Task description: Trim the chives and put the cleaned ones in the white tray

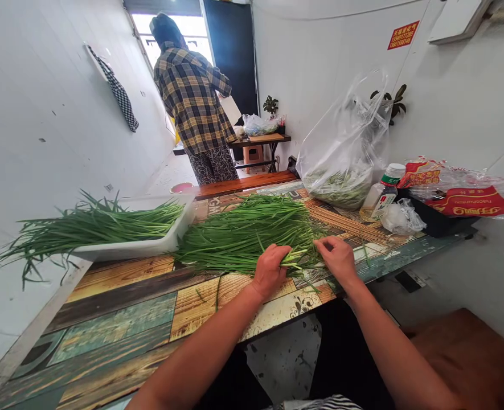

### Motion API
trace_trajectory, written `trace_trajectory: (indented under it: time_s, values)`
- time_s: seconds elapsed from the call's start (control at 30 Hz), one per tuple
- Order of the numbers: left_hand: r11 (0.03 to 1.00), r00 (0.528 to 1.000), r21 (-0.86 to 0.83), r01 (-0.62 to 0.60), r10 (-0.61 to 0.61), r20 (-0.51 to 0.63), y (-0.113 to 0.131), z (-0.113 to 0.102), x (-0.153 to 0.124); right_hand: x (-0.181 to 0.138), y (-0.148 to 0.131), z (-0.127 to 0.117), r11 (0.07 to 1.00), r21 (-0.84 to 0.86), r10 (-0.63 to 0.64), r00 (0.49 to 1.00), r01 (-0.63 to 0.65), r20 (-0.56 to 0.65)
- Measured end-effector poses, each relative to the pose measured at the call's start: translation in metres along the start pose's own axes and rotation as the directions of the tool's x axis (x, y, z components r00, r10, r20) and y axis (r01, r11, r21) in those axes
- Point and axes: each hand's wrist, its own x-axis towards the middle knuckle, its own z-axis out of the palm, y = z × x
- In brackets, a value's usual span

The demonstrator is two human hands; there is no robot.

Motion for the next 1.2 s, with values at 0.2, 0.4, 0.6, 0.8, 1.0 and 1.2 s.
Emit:
trace_trajectory:
  time_s: [0.2,0.4,0.6,0.8,1.0,1.2]
  values:
    - [0.985,0.978,-0.162,0.053,-0.084,-0.192,-0.007,0.004,-0.002,0.009,0.0,-0.005,0.932,-0.172,-0.295,0.943,0.32,0.155]
    - [0.994,0.894,-0.107,-0.034,-0.018,-0.448,0.014,-0.034,0.025,0.009,0.003,0.002,0.866,-0.353,-0.235,0.911,0.355,0.338]
    - [0.999,0.719,0.049,0.014,0.023,-0.695,-0.008,-0.051,0.028,0.016,0.001,0.001,0.865,-0.292,-0.304,0.888,0.409,0.344]
    - [0.93,0.992,0.356,-0.096,0.119,-0.044,-0.022,-0.006,0.011,0.026,0.005,-0.004,0.802,-0.313,-0.368,0.833,0.509,0.413]
    - [0.871,0.998,0.489,-0.053,0.033,0.049,0.002,-0.004,0.013,0.027,0.012,-0.017,0.761,-0.485,-0.2,0.866,0.431,0.458]
    - [0.881,0.997,0.47,-0.054,0.021,0.075,-0.004,0.0,0.008,0.023,0.009,-0.022,0.802,-0.381,-0.318,0.868,0.461,0.38]
